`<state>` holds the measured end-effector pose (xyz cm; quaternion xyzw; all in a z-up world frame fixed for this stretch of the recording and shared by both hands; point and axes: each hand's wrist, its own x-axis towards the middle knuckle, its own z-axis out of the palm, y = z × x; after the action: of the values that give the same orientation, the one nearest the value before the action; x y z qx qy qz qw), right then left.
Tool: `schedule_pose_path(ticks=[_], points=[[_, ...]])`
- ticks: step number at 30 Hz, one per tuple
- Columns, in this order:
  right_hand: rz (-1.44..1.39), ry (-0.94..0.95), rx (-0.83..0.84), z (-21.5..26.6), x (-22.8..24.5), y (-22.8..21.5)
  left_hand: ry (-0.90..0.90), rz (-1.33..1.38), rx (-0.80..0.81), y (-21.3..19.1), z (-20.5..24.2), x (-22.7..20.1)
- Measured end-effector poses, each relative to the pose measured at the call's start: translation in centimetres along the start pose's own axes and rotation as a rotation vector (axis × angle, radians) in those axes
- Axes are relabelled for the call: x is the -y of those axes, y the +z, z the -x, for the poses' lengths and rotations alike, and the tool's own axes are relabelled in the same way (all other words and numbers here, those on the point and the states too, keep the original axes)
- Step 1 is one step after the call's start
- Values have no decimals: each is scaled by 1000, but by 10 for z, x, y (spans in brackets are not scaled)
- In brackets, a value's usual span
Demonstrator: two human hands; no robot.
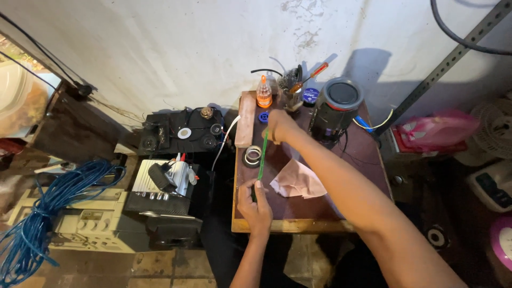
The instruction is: The person assembles a black cylindrical electronic device on a cluttered workbench. They attach a black plastic component to the device, then connect a wire to a terminal on the side. Finally, they place a grey circular cap onto the top of the device.
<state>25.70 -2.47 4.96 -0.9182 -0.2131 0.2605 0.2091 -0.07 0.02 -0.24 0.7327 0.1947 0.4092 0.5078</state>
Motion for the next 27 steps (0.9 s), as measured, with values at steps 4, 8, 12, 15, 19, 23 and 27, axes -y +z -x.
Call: schedule_pose_path(ticks=[4, 8, 12, 15, 19, 23, 27], points=[[-102, 98, -46, 52, 47, -41, -1, 6, -9, -1, 1, 1], [-310, -22, -147, 37, 56, -44, 9, -17, -43, 0, 0, -2], [-37, -405, -148, -14, 79, -33, 94, -54, -20, -2, -4, -8], [231, -374, -61, -30, 130, -8, 134, -40, -23, -1, -8, -14], [158, -262, 69, -38, 177, 22, 116, -16, 27, -4, -9, -17], [123, -305, -84, -62, 184, 52, 155, -38, 50, -5, -9, -11], [44, -461, -39, -37, 177, 45, 141, -136, 2, 0, -10, -13]])
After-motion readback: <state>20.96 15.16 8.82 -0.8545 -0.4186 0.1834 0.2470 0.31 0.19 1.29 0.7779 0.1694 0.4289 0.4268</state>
